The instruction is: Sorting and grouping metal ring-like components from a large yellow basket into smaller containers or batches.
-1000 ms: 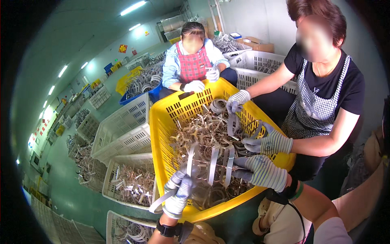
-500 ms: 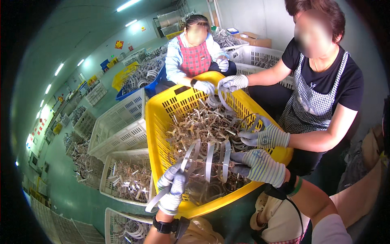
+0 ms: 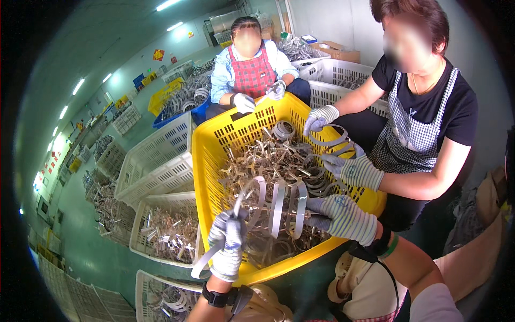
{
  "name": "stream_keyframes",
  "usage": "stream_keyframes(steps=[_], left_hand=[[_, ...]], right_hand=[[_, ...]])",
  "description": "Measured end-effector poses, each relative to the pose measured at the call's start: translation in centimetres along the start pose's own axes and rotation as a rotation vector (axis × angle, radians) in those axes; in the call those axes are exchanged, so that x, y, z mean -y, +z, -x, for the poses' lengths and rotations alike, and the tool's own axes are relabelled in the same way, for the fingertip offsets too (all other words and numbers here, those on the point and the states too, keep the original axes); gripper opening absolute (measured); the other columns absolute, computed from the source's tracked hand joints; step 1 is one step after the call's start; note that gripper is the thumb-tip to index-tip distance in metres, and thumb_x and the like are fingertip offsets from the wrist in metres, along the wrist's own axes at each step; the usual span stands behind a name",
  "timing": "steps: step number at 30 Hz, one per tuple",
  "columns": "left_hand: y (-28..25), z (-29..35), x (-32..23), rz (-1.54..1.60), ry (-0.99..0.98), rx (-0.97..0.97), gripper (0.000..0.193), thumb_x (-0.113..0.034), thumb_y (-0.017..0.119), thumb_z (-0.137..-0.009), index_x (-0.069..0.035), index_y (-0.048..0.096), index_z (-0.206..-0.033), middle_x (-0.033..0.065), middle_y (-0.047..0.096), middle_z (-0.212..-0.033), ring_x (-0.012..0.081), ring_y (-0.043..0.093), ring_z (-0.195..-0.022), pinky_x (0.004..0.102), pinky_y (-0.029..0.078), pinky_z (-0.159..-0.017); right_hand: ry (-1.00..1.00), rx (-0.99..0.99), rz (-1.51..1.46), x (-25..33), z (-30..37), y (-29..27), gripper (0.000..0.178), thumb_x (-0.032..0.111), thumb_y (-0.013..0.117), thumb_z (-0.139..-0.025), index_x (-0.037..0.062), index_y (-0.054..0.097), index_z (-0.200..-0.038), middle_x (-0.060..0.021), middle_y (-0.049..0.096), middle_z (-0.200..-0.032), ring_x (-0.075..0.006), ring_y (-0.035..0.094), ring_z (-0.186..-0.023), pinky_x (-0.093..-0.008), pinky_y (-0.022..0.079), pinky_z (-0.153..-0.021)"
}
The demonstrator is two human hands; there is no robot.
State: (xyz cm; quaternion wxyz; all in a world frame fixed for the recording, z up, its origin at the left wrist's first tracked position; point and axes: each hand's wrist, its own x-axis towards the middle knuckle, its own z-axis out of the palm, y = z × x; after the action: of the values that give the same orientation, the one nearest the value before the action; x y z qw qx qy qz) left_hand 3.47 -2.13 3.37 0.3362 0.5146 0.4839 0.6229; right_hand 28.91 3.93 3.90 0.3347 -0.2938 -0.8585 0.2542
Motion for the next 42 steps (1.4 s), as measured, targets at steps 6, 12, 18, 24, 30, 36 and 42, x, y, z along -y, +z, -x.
stream_keyframes(steps=[6, 12, 18, 24, 30, 36, 42], left_hand=[[-0.4, 0.8, 0.7, -0.022, 0.015, -0.004, 0.018, -0.019, 0.056, -0.091, -0.005, 0.06, -0.103, -0.0036, 0.056, -0.079, 0.0048, 0.048, -0.071, 0.02, 0.041, -0.066], [-0.8, 0.4, -0.4, -0.316, 0.162, 0.184, 0.021, -0.021, 0.056, -0.09, -0.004, 0.061, -0.102, -0.0013, 0.056, -0.073, 0.0075, 0.05, -0.065, 0.0232, 0.043, -0.063], [-1.3, -0.2, 0.0, -0.229, 0.225, 0.198, 0.016, -0.016, 0.058, -0.088, -0.006, 0.061, -0.099, -0.0015, 0.057, -0.078, 0.007, 0.051, -0.066, 0.0227, 0.043, -0.061], [-1.1, -0.6, -1.1, -0.373, 0.211, 0.251, 0.013, -0.005, 0.062, -0.08, -0.01, 0.06, -0.092, -0.0043, 0.055, -0.082, 0.0054, 0.045, -0.062, 0.0194, 0.04, -0.06], [-2.1, -0.4, -0.3, -0.284, 0.225, 0.272, 0.013, -0.01, 0.066, -0.08, -0.008, 0.059, -0.091, -0.0007, 0.055, -0.083, 0.0082, 0.05, -0.072, 0.0224, 0.043, -0.069], [-1.6, -0.3, 0.7, -0.178, 0.247, 0.162, 0.018, -0.023, 0.067, -0.083, -0.01, 0.059, -0.092, -0.0018, 0.053, -0.084, 0.0081, 0.048, -0.073, 0.0227, 0.04, -0.066], [-2.2, -1.3, 1.5, -0.368, 0.365, 0.172, 0.016, -0.023, 0.066, -0.083, -0.01, 0.059, -0.089, -0.0021, 0.054, -0.078, 0.0079, 0.048, -0.064, 0.0213, 0.04, -0.059]], right_hand=[[-0.006, 0.068, 0.173, -0.1, 0.2, 0.3, 0.028, 0.028, 0.06, -0.085, 0.0055, 0.059, -0.103, -0.0158, 0.064, -0.081, -0.033, 0.062, -0.071, -0.0398, 0.049, -0.062], [0.133, 0.067, -0.027, 0.7, 0.0, 0.2, 0.029, 0.025, 0.06, -0.085, 0.0058, 0.059, -0.106, -0.0176, 0.063, -0.081, -0.0341, 0.062, -0.073, -0.0394, 0.048, -0.063], [0.172, 0.054, -0.286, -0.6, 0.3, 1.0, 0.026, 0.022, 0.062, -0.085, 0.0049, 0.06, -0.105, -0.0114, 0.065, -0.08, -0.0215, 0.062, -0.071, -0.0323, 0.048, -0.064], [0.251, 0.053, -0.582, 0.0, 0.3, 0.0, 0.025, 0.022, 0.062, -0.088, 0.0037, 0.06, -0.105, 0.0002, 0.063, -0.082, -0.0062, 0.052, -0.074, -0.023, 0.044, -0.067], [0.411, 0.186, -0.667, 0.8, 0.0, -0.5, 0.031, 0.025, 0.061, -0.089, 0.0053, 0.059, -0.113, 0.0061, 0.059, -0.088, -0.0035, 0.048, -0.076, -0.0208, 0.042, -0.068], [0.331, 0.192, -0.669, -0.7, -0.2, 0.3, 0.037, 0.024, 0.059, -0.091, 0.0066, 0.055, -0.123, 0.0049, 0.059, -0.091, -0.0028, 0.048, -0.08, -0.02, 0.042, -0.071], [0.332, 0.196, -0.746, -1.3, -0.4, 0.2, 0.036, 0.026, 0.058, -0.092, 0.0061, 0.055, -0.122, 0.0051, 0.059, -0.091, -0.003, 0.048, -0.08, -0.0199, 0.042, -0.07]])
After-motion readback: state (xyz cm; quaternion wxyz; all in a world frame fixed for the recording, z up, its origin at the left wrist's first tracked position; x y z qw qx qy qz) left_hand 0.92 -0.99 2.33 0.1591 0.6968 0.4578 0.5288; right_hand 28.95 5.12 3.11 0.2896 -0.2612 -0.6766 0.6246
